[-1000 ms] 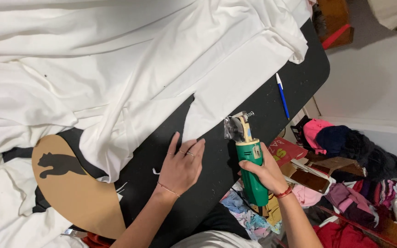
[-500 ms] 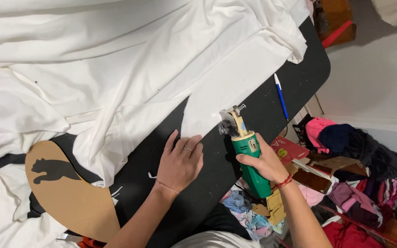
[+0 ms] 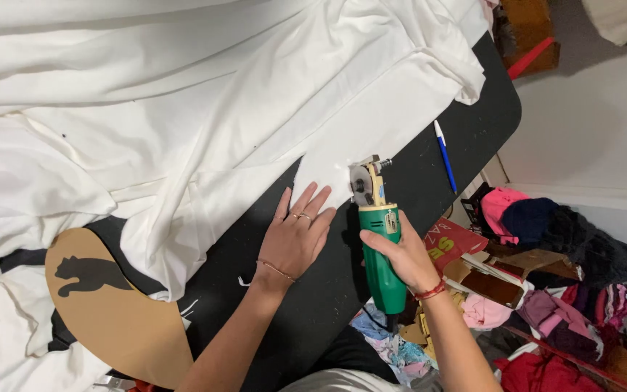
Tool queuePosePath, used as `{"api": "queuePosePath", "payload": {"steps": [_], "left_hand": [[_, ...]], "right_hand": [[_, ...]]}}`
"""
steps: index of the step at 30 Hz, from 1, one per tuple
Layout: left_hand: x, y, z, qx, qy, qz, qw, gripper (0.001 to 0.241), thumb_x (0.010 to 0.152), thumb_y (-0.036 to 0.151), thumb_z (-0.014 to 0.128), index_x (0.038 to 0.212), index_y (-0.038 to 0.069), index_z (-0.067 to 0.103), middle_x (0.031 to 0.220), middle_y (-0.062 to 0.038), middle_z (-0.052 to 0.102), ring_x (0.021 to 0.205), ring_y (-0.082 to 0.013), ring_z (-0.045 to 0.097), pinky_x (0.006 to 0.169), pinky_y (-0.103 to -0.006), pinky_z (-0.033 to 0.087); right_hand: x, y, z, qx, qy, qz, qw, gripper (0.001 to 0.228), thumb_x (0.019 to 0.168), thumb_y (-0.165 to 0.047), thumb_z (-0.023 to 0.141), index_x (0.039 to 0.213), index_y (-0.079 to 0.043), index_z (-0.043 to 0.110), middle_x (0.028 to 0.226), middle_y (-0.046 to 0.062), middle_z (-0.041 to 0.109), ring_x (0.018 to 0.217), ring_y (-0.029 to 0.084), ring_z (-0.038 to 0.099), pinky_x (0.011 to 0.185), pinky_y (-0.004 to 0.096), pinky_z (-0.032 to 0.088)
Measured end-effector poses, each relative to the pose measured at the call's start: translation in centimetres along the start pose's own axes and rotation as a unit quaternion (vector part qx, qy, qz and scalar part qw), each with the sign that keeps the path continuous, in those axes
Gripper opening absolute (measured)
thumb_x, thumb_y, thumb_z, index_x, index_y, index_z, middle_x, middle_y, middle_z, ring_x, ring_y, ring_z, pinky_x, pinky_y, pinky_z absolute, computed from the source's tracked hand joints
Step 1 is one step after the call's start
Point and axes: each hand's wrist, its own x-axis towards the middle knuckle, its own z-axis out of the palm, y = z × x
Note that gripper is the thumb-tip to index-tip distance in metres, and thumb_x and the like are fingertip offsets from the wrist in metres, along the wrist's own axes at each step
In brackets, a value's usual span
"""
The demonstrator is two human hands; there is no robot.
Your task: The person uses a cardboard template to trace a shape onto a white fabric with a blue pen. They then use a green electric fabric cutter to cut the fabric along the traced lines. The person repeats this process, cutting out multiple pieces of fabric and placing them into a pile.
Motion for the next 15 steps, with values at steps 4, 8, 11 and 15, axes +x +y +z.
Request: {"api": "queuePosePath", "payload": {"steps": [4, 8, 11, 15], "left_hand": [[0.1, -0.1, -0.1, -0.025, -0.013, -0.008, 1.000, 0.020, 0.086, 0.021, 0.043, 0.104, 0.016, 0.049, 0.129, -0.004, 0.041, 0.125, -0.0202, 0.030, 0.104, -0.0460, 0.019], [0.1, -0.1, -0.2, -0.051, 0.000, -0.010, 0.999, 0.017, 0.087, 0.019, 0.042, 0.101, 0.014, 0.048, 0.129, -0.005, 0.041, 0.125, -0.0211, 0.031, 0.103, -0.0470, 0.021], [0.2, 0.0, -0.4, -0.040, 0.004, -0.012, 0.999, 0.015, 0.086, 0.019, 0.043, 0.099, 0.015, 0.048, 0.128, -0.004, 0.042, 0.124, -0.0200, 0.032, 0.103, -0.0459, 0.021], [0.3, -0.1, -0.5, -0.016, 0.010, -0.006, 1.000, 0.016, 0.084, 0.020, 0.046, 0.099, 0.016, 0.048, 0.128, -0.003, 0.043, 0.124, -0.0192, 0.032, 0.102, -0.0445, 0.023]], "right_hand": [[-1.5, -3.1, 1.6, 0.023, 0.019, 0.046, 0.998, 0.048, 0.063, -0.038, 0.072, 0.094, -0.006, 0.052, 0.074, 0.012, 0.052, 0.074, 0.025, 0.054, 0.068, 0.035, 0.041], [-2.0, -5.4, 3.1, 0.064, 0.047, 0.083, 0.993, 0.054, 0.064, -0.043, 0.069, 0.098, -0.005, 0.052, 0.078, 0.012, 0.054, 0.081, 0.026, 0.055, 0.076, 0.034, 0.042], [-2.0, -6.3, 3.5, 0.092, 0.066, 0.099, 0.989, 0.057, 0.066, -0.044, 0.067, 0.103, -0.004, 0.051, 0.079, 0.014, 0.055, 0.081, 0.025, 0.056, 0.074, 0.035, 0.042], [-1.4, -6.4, 4.0, 0.089, 0.089, 0.100, 0.987, 0.053, 0.069, -0.044, 0.065, 0.100, -0.003, 0.051, 0.083, 0.015, 0.054, 0.086, 0.025, 0.054, 0.078, 0.035, 0.041]]}}
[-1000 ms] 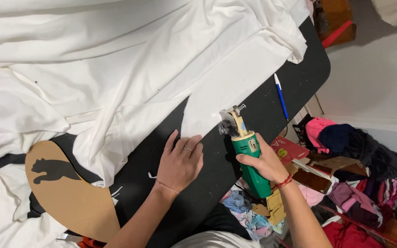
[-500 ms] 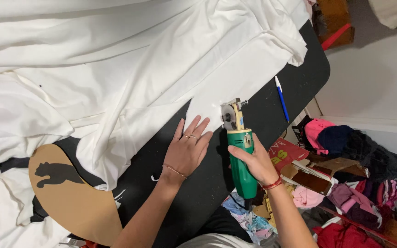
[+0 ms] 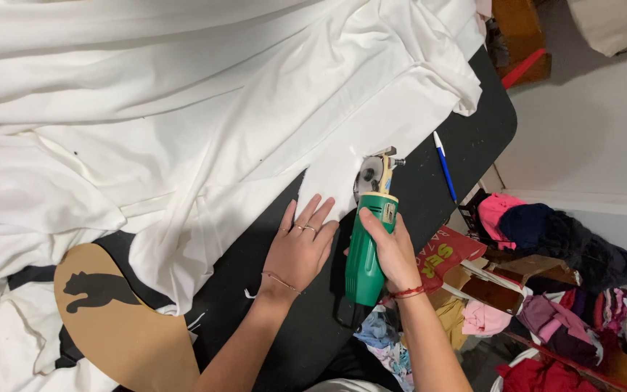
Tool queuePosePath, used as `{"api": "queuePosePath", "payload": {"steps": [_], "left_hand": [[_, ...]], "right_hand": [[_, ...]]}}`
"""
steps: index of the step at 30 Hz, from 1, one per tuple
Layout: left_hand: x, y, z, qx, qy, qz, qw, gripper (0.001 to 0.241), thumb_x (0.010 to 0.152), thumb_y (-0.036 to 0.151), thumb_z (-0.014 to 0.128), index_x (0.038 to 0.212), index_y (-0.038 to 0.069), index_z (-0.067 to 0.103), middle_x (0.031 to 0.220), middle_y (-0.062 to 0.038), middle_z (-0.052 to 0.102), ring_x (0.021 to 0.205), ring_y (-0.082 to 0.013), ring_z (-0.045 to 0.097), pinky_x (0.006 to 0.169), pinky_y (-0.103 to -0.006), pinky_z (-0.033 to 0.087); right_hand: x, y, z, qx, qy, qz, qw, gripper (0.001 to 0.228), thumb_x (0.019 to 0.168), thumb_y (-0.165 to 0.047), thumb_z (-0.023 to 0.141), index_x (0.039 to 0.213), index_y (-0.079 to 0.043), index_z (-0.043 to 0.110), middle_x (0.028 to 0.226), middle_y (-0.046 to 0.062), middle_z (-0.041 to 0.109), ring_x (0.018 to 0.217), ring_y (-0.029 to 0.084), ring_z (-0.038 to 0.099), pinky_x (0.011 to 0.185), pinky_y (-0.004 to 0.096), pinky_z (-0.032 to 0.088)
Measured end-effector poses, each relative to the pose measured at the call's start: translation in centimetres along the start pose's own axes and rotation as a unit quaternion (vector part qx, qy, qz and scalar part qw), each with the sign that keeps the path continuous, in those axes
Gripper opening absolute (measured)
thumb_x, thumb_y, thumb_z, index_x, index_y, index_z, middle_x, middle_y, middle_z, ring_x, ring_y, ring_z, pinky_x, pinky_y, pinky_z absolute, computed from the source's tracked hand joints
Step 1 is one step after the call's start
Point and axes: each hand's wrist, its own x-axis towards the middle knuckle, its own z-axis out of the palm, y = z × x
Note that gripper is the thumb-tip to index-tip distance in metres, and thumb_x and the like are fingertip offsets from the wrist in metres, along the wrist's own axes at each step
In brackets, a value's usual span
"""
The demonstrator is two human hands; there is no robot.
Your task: The person uses a cardboard template to trace a shape onto a white fabric with a blue pen. They then use a green electric fabric cutter to cut the fabric along the traced lines. The person repeats this process, cutting out multiple pieces of fabric and placing them into a pile.
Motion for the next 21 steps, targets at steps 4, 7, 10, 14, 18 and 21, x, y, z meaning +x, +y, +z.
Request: {"api": "queuePosePath", "payload": {"steps": [4, 7, 10, 14, 18, 21], "left_hand": [[0.1, 0.0, -0.1, 0.003, 0.014, 0.001, 1.000, 0.016, 0.082, 0.020, 0.047, 0.098, 0.016, 0.049, 0.126, -0.003, 0.044, 0.123, -0.0188, 0.035, 0.101, -0.0444, 0.026], [0.1, 0.1, -0.1, 0.008, 0.023, 0.002, 1.000, 0.017, 0.081, 0.020, 0.048, 0.098, 0.016, 0.049, 0.126, -0.003, 0.044, 0.122, -0.0186, 0.035, 0.101, -0.0441, 0.026], [0.1, 0.0, 0.1, 0.016, 0.031, 0.003, 0.999, 0.018, 0.080, 0.021, 0.050, 0.097, 0.016, 0.050, 0.126, -0.003, 0.044, 0.122, -0.0187, 0.036, 0.101, -0.0440, 0.026], [0.1, 0.0, 0.2, 0.011, 0.042, -0.001, 0.999, 0.018, 0.080, 0.021, 0.050, 0.097, 0.016, 0.050, 0.126, -0.003, 0.045, 0.122, -0.0181, 0.036, 0.102, -0.0434, 0.026], [0.0, 0.0, 0.2, 0.015, 0.039, 0.003, 0.999, 0.018, 0.081, 0.022, 0.049, 0.098, 0.017, 0.049, 0.126, -0.003, 0.044, 0.122, -0.0180, 0.036, 0.102, -0.0432, 0.025], [0.1, 0.0, 0.1, 0.021, 0.034, -0.005, 0.999, 0.019, 0.079, 0.022, 0.051, 0.098, 0.017, 0.049, 0.125, -0.003, 0.045, 0.122, -0.0177, 0.036, 0.102, -0.0435, 0.024]], "right_hand": [[1.0, 0.0, 0.3, 0.047, 0.029, 0.011, 0.998, 0.047, 0.069, -0.041, 0.066, 0.092, -0.003, 0.050, 0.075, 0.018, 0.060, 0.074, 0.027, 0.061, 0.063, 0.036, 0.049], [2.6, 0.8, 0.1, 0.108, 0.029, 0.002, 0.994, 0.042, 0.072, -0.036, 0.066, 0.091, -0.002, 0.047, 0.069, 0.020, 0.058, 0.063, 0.027, 0.061, 0.052, 0.037, 0.050], [4.4, 2.0, 0.1, 0.164, 0.027, -0.005, 0.986, 0.040, 0.074, -0.032, 0.065, 0.091, -0.002, 0.044, 0.066, 0.021, 0.058, 0.058, 0.026, 0.061, 0.047, 0.036, 0.051], [5.0, 1.2, -0.1, 0.189, 0.028, -0.002, 0.982, 0.041, 0.074, -0.032, 0.066, 0.091, -0.003, 0.042, 0.066, 0.023, 0.058, 0.057, 0.029, 0.062, 0.047, 0.038, 0.051], [6.7, 1.7, -0.7, 0.183, 0.031, -0.007, 0.982, 0.040, 0.073, -0.032, 0.067, 0.089, -0.004, 0.044, 0.067, 0.022, 0.059, 0.060, 0.027, 0.063, 0.047, 0.037, 0.052], [6.9, 1.3, -1.3, 0.182, 0.026, -0.011, 0.983, 0.039, 0.073, -0.030, 0.067, 0.088, -0.004, 0.044, 0.068, 0.022, 0.058, 0.062, 0.028, 0.063, 0.048, 0.039, 0.052]]}}
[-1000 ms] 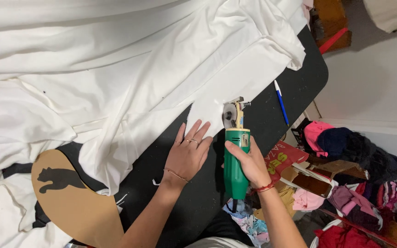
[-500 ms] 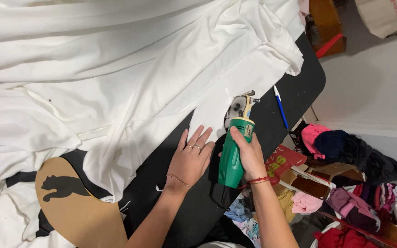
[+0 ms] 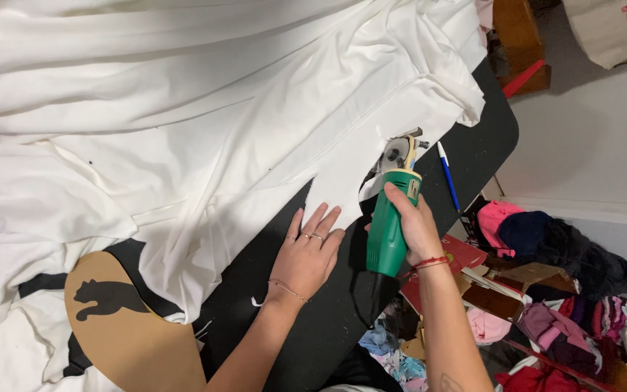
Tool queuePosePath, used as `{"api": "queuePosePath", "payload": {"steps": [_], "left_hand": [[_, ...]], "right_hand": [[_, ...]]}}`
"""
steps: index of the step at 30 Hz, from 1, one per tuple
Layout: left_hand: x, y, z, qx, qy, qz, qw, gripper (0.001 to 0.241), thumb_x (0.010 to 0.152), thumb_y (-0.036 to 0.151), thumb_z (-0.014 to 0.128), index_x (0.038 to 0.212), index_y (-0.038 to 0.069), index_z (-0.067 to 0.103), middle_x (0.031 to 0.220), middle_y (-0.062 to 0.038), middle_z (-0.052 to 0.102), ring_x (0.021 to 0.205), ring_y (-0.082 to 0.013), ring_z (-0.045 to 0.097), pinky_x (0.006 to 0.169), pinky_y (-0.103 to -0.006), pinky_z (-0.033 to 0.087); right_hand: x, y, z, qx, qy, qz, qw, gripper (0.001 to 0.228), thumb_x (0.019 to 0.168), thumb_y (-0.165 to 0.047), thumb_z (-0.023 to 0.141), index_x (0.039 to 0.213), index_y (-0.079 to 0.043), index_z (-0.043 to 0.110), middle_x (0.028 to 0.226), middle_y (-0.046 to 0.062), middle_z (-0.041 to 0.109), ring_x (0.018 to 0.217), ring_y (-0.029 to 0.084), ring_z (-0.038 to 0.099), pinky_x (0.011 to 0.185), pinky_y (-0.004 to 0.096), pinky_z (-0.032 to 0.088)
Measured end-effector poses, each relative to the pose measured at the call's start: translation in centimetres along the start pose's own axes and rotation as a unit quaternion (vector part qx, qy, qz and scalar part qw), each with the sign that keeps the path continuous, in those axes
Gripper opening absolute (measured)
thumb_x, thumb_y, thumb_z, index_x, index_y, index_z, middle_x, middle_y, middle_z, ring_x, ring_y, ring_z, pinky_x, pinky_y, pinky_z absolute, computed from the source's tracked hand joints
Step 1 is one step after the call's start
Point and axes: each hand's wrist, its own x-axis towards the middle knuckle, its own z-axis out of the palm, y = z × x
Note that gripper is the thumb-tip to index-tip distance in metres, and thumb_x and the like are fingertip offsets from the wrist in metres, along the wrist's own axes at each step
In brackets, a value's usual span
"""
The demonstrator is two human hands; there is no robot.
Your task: The person uses a cardboard template to trace a shape onto a white fabric with a blue pen. They then use a green electric fabric cutter to cut the fabric along the traced lines. The person repeats this process, cutting out multiple pieces of fabric and placing them into a pile.
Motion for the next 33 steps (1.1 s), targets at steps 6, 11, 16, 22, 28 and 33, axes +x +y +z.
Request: {"api": "queuePosePath", "payload": {"steps": [6, 11, 16, 22, 28, 33], "left_hand": [[0.0, 0.0, 0.1, 0.002, 0.003, 0.005, 1.000, 0.019, 0.080, 0.021, 0.050, 0.098, 0.016, 0.049, 0.125, -0.003, 0.044, 0.122, -0.0185, 0.035, 0.103, -0.0434, 0.024], [-0.1, 0.2, 0.2, 0.006, 0.007, 0.004, 1.000, 0.018, 0.080, 0.020, 0.050, 0.097, 0.016, 0.049, 0.124, -0.003, 0.045, 0.122, -0.0184, 0.036, 0.103, -0.0437, 0.023], [0.1, 0.4, -0.5, 0.004, 0.002, 0.007, 1.000, 0.017, 0.078, 0.019, 0.050, 0.095, 0.015, 0.049, 0.123, -0.003, 0.045, 0.121, -0.0195, 0.037, 0.101, -0.0446, 0.026], [-0.1, 0.5, 0.6, 0.034, 0.042, 0.015, 0.998, 0.012, 0.079, 0.018, 0.051, 0.090, 0.015, 0.051, 0.121, -0.002, 0.047, 0.116, -0.0191, 0.043, 0.098, -0.0430, 0.031], [0.8, 1.5, -0.9, 0.026, 0.022, 0.035, 0.999, 0.006, 0.083, 0.014, 0.053, 0.088, 0.012, 0.055, 0.114, -0.005, 0.051, 0.110, -0.0216, 0.049, 0.094, -0.0416, 0.033], [0.7, 2.8, -1.0, 0.066, 0.036, 0.005, 0.997, 0.005, 0.084, 0.014, 0.052, 0.087, 0.011, 0.054, 0.115, -0.004, 0.050, 0.109, -0.0209, 0.048, 0.093, -0.0417, 0.035]], "right_hand": [[0.0, -1.1, -0.9, -0.093, -0.008, -0.019, 0.995, 0.041, 0.068, -0.032, 0.071, 0.091, -0.005, 0.049, 0.073, 0.016, 0.055, 0.066, 0.025, 0.060, 0.052, 0.039, 0.052], [0.0, -2.3, -1.8, -0.189, -0.033, -0.052, 0.980, 0.042, 0.066, -0.035, 0.071, 0.096, -0.007, 0.057, 0.080, 0.013, 0.054, 0.077, 0.024, 0.054, 0.064, 0.039, 0.047], [1.5, -3.2, -3.4, -0.244, -0.087, -0.087, 0.962, 0.042, 0.065, -0.034, 0.071, 0.096, -0.009, 0.057, 0.081, 0.013, 0.054, 0.078, 0.024, 0.053, 0.066, 0.038, 0.044], [7.9, -3.5, -7.6, -0.307, -0.156, -0.133, 0.929, 0.042, 0.065, -0.030, 0.073, 0.095, -0.006, 0.056, 0.079, 0.014, 0.056, 0.075, 0.025, 0.054, 0.068, 0.038, 0.043], [10.3, -6.2, -8.1, -0.418, -0.257, -0.114, 0.864, 0.067, 0.063, -0.042, 0.057, 0.123, -0.017, 0.041, 0.120, 0.001, 0.051, 0.107, 0.017, 0.049, 0.088, 0.030, 0.037], [10.9, -8.3, -8.0, -0.448, -0.298, -0.081, 0.839, 0.071, 0.063, -0.039, 0.057, 0.128, -0.018, 0.038, 0.114, 0.002, 0.056, 0.101, 0.019, 0.055, 0.082, 0.031, 0.042]]}}
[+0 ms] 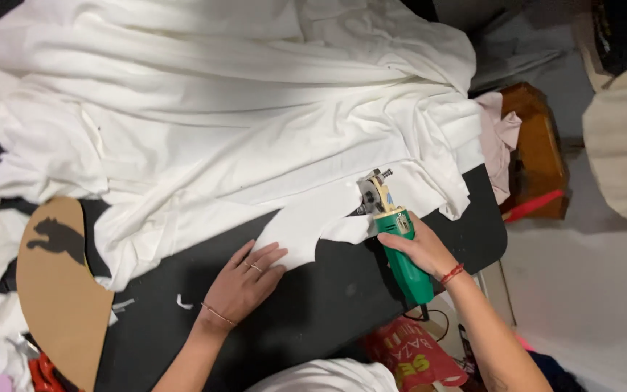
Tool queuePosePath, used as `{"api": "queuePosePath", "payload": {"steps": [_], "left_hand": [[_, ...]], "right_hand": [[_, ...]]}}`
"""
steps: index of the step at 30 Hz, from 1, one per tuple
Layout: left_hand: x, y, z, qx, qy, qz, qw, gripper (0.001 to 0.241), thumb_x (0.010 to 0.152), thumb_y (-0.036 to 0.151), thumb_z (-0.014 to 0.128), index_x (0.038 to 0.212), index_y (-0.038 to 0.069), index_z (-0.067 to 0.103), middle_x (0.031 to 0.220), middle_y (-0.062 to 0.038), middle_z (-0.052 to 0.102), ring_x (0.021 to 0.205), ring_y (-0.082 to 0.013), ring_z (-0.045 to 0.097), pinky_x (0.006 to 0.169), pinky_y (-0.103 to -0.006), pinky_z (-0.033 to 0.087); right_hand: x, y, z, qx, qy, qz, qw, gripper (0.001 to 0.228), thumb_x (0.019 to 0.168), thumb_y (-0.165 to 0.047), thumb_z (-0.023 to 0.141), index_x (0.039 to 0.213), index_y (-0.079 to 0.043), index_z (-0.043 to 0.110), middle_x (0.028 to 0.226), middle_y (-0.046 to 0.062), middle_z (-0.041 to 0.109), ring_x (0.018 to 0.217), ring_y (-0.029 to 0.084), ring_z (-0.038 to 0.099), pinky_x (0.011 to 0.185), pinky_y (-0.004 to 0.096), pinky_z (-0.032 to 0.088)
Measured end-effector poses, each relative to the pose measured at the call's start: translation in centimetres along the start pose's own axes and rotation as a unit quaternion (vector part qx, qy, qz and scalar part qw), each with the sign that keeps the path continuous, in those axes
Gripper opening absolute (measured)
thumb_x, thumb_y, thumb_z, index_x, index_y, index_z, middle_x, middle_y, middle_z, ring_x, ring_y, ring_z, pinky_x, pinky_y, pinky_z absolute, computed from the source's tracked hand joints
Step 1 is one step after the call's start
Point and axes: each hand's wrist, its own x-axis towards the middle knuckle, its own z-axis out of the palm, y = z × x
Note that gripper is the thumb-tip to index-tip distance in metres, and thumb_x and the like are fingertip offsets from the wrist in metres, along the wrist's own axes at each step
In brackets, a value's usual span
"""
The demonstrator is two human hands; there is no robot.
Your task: The person uses a cardboard template to trace a shape onto a white fabric with a blue pen. They then use a green electric fabric cutter to cut the fabric along the traced lines. The person repeats this process, cutting out multiple pieces of fabric and placing them into a pile.
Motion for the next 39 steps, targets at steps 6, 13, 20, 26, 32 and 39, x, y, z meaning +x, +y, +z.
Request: {"api": "queuePosePath", "payload": {"steps": [6, 13, 20, 26, 32, 39], "left_hand": [[-0.6, 1.1, 0.4, 0.054, 0.011, -0.028, 0.998, 0.004, 0.085, 0.012, 0.049, 0.086, 0.011, 0.053, 0.114, -0.005, 0.051, 0.109, -0.0221, 0.048, 0.095, -0.0461, 0.032], [-0.9, 1.7, 1.5, 0.101, 0.048, -0.075, 0.991, 0.004, 0.085, 0.013, 0.047, 0.084, 0.013, 0.052, 0.110, -0.002, 0.053, 0.107, -0.0176, 0.050, 0.096, -0.0435, 0.034], [-0.3, 2.1, 1.5, 0.130, 0.113, -0.090, 0.981, 0.006, 0.084, 0.020, 0.051, 0.080, 0.015, 0.053, 0.101, 0.001, 0.056, 0.098, -0.0144, 0.054, 0.096, -0.0407, 0.036], [-0.6, 2.6, 1.4, 0.157, 0.117, -0.094, 0.976, 0.007, 0.085, 0.021, 0.049, 0.083, 0.017, 0.054, 0.103, 0.002, 0.056, 0.100, -0.0137, 0.053, 0.097, -0.0400, 0.034], [-1.7, 2.4, 2.6, 0.161, 0.111, -0.114, 0.974, 0.010, 0.087, 0.022, 0.046, 0.082, 0.016, 0.052, 0.106, 0.002, 0.054, 0.103, -0.0136, 0.051, 0.099, -0.0404, 0.033], [-1.7, 2.5, 2.7, 0.171, 0.095, -0.125, 0.973, 0.009, 0.088, 0.022, 0.046, 0.082, 0.017, 0.051, 0.104, 0.002, 0.053, 0.103, -0.0137, 0.050, 0.099, -0.0401, 0.032]], "right_hand": [[2.5, 0.9, -2.4, -0.144, -0.011, -0.013, 0.989, 0.097, 0.058, -0.050, 0.058, 0.137, -0.012, 0.016, 0.127, 0.005, 0.045, 0.113, 0.021, 0.046, 0.090, 0.030, 0.037], [4.2, -0.8, -4.3, -0.230, -0.059, -0.135, 0.962, 0.061, 0.059, -0.042, 0.068, 0.109, -0.016, 0.045, 0.098, 0.011, 0.059, 0.091, 0.026, 0.056, 0.076, 0.033, 0.041], [6.9, -1.7, -5.7, -0.292, -0.097, -0.190, 0.932, 0.055, 0.056, -0.036, 0.074, 0.097, -0.008, 0.050, 0.090, 0.023, 0.061, 0.089, 0.037, 0.057, 0.078, 0.043, 0.043], [7.8, -4.2, -5.8, -0.353, -0.113, -0.213, 0.904, 0.055, 0.051, -0.031, 0.074, 0.098, -0.012, 0.051, 0.083, 0.018, 0.063, 0.083, 0.033, 0.060, 0.075, 0.042, 0.045], [7.9, -5.3, -5.6, -0.392, -0.122, -0.197, 0.890, 0.054, 0.050, -0.027, 0.071, 0.098, -0.013, 0.052, 0.082, 0.016, 0.064, 0.078, 0.031, 0.060, 0.072, 0.040, 0.045], [8.5, -5.7, -5.3, -0.401, -0.131, -0.205, 0.883, 0.051, 0.050, -0.026, 0.070, 0.097, -0.012, 0.052, 0.081, 0.017, 0.064, 0.077, 0.031, 0.060, 0.071, 0.039, 0.045]]}}
